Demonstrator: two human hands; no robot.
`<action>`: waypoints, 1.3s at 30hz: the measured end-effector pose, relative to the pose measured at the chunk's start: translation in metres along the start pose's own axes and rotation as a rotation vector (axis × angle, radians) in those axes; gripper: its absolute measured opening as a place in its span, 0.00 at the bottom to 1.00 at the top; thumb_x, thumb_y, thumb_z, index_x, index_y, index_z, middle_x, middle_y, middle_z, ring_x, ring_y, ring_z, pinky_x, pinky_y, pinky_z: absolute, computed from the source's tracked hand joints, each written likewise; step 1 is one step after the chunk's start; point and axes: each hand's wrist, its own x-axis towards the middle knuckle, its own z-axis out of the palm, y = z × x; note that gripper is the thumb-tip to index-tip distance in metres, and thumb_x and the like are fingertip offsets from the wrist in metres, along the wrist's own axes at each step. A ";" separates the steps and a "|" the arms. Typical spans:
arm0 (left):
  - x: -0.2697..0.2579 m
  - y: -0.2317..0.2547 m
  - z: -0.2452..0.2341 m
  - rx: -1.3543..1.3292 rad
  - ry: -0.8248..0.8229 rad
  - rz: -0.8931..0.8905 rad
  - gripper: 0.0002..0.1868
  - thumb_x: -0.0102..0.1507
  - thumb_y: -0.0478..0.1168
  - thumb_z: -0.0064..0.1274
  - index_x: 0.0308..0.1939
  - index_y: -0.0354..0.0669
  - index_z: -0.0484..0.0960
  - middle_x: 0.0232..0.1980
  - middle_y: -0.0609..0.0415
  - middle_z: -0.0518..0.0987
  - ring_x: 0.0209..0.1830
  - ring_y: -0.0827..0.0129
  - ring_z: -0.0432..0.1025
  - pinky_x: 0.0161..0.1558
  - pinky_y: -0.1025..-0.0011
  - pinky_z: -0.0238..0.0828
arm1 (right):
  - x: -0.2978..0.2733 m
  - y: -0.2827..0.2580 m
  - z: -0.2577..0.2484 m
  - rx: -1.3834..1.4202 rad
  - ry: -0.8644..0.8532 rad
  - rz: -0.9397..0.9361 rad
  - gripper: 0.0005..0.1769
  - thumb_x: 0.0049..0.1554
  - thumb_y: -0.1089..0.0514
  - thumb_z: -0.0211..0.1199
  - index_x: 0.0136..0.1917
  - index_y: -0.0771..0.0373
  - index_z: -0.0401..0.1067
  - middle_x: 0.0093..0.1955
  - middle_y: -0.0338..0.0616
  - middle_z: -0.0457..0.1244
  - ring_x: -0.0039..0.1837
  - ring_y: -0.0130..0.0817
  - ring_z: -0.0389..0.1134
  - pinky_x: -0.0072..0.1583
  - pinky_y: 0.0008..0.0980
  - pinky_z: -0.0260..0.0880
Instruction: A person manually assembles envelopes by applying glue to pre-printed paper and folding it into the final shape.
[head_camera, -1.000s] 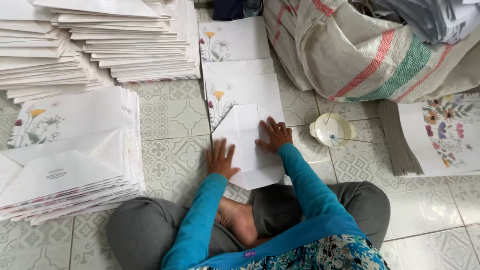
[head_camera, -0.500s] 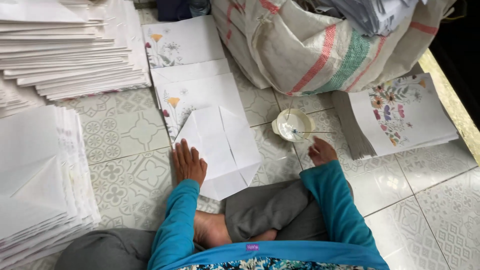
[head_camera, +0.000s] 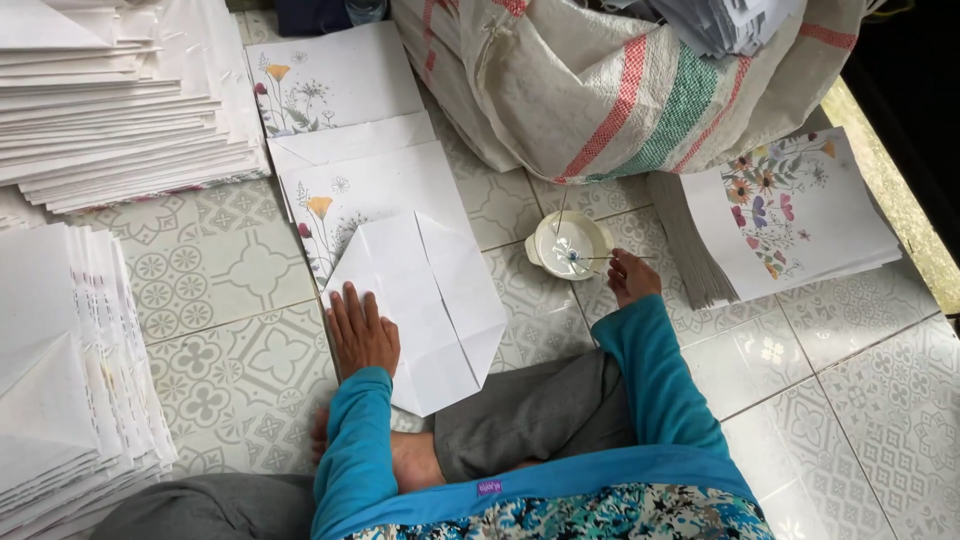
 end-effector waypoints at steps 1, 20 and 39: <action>0.001 0.000 0.002 0.011 0.001 -0.006 0.28 0.66 0.47 0.36 0.69 0.43 0.66 0.81 0.38 0.57 0.83 0.45 0.47 0.81 0.50 0.33 | 0.007 0.002 0.001 -0.008 -0.011 -0.110 0.20 0.65 0.52 0.65 0.65 0.66 0.72 0.48 0.48 0.65 0.47 0.34 0.68 0.49 0.36 0.74; 0.006 0.002 0.003 0.022 0.101 -0.010 0.24 0.68 0.50 0.40 0.65 0.46 0.72 0.78 0.42 0.64 0.81 0.52 0.55 0.80 0.53 0.39 | -0.060 -0.035 0.038 -0.400 0.023 -0.723 0.13 0.67 0.54 0.68 0.50 0.69 0.79 0.44 0.54 0.71 0.45 0.38 0.73 0.50 0.40 0.79; 0.006 0.002 -0.001 0.012 0.108 -0.019 0.23 0.68 0.50 0.41 0.65 0.46 0.72 0.77 0.42 0.64 0.81 0.52 0.55 0.80 0.53 0.40 | -0.080 -0.024 0.038 -0.805 -0.055 -1.021 0.03 0.60 0.60 0.72 0.49 0.59 0.82 0.41 0.47 0.72 0.45 0.43 0.74 0.50 0.41 0.80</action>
